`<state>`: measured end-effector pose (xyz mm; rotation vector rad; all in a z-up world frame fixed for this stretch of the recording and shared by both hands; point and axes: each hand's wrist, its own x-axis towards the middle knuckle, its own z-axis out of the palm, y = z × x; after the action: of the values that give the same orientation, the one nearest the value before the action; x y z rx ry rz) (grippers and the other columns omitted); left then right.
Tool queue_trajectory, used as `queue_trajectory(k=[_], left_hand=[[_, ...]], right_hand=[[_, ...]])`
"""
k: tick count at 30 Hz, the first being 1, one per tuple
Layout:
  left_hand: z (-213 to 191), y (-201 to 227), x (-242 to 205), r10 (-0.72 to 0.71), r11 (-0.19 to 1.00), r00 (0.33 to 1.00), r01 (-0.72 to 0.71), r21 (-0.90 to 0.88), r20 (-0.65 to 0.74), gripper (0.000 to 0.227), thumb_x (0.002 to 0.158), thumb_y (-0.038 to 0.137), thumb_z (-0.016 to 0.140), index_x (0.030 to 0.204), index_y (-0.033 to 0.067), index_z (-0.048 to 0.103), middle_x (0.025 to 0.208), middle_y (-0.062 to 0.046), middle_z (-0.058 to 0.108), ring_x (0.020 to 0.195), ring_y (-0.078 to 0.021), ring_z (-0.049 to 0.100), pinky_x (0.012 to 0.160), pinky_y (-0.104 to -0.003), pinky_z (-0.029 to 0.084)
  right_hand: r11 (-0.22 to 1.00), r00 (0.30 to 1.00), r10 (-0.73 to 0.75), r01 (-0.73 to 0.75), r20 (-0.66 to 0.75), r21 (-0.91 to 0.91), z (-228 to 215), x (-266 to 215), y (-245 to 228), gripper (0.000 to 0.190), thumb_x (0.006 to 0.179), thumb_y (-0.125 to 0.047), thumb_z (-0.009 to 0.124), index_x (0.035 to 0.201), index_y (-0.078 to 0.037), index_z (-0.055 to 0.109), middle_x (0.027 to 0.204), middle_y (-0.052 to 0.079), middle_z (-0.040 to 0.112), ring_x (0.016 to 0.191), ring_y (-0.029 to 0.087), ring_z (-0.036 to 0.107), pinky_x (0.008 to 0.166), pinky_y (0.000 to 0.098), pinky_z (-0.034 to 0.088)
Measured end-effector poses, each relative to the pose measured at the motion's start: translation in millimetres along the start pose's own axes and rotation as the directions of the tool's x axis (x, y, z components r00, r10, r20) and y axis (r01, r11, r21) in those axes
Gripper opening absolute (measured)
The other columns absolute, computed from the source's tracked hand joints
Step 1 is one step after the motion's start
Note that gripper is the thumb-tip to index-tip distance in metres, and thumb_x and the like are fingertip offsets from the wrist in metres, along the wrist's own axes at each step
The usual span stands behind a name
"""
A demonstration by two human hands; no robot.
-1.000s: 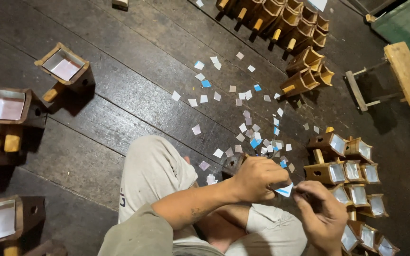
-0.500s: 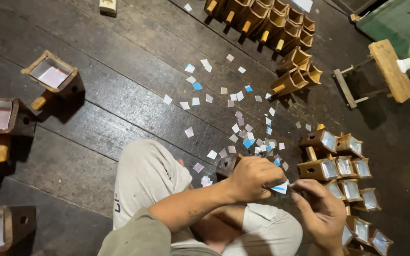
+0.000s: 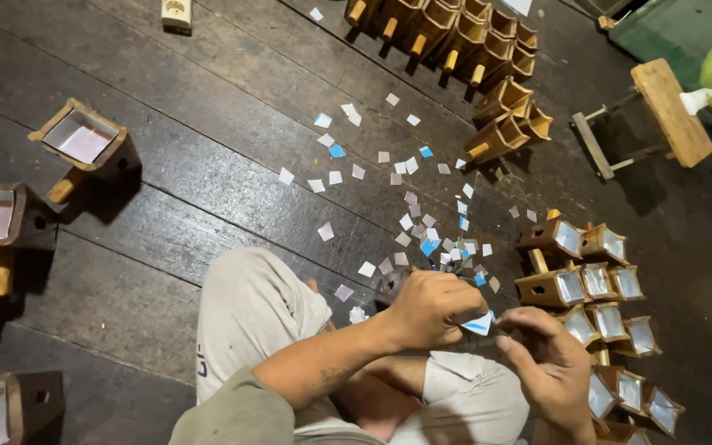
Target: Assembling wooden lanterns by applying adhesive, sticking translucent film squares to the frames, and using scissors for trimming.
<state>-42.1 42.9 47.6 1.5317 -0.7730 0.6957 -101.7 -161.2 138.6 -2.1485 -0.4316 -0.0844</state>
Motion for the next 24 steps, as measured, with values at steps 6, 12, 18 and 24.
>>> queue_trajectory(k=[6,12,18,24], left_hand=[[1,-1,-1,0.003,1.000,1.000,-0.003,0.005,-0.001,0.035,0.054,-0.001,0.072,0.087,0.0106,0.067,0.086,0.001,0.073,0.071,-0.0185,0.064,0.066,-0.032,0.050],[2,-2,3,0.011,1.000,1.000,-0.011,-0.001,-0.014,0.032,0.056,0.000,0.070,0.086,0.0101,0.067,0.084,0.001,0.071,0.068,-0.0191,0.061,0.065,-0.033,0.049],[12,-13,0,-0.007,0.999,0.995,0.003,-0.034,-0.099,0.030,0.059,0.007,0.061,0.085,0.0194,0.066,0.075,0.001,0.064,0.069,-0.0263,0.066,0.061,-0.035,0.052],[4,-7,5,-0.027,0.997,0.995,0.020,-0.073,-0.096,0.038,0.055,0.001,0.060,0.088,0.0161,0.070,0.073,-0.001,0.066,0.066,-0.0271,0.066,0.061,-0.035,0.053]], right_hand=[[0.988,0.997,-0.080,0.079,0.006,0.134,2,8,9,0.030,0.079,0.010,0.065,0.107,0.000,0.069,0.103,0.015,0.073,0.091,0.019,0.069,0.080,0.0283,0.059],[0.989,0.998,-0.067,0.067,-0.006,0.130,5,13,-4,0.029,0.074,0.013,0.064,0.101,0.001,0.067,0.101,0.015,0.071,0.087,0.019,0.065,0.079,0.0275,0.053],[0.953,0.958,-0.285,0.286,-0.023,0.096,8,21,8,0.029,0.078,0.013,0.073,0.106,0.011,0.067,0.085,0.021,0.070,0.078,0.027,0.067,0.071,0.0414,0.057],[0.938,0.948,-0.314,0.319,-0.056,0.135,13,20,9,0.024,0.077,0.015,0.073,0.101,0.011,0.067,0.081,0.020,0.070,0.076,0.028,0.068,0.069,0.0410,0.057]])
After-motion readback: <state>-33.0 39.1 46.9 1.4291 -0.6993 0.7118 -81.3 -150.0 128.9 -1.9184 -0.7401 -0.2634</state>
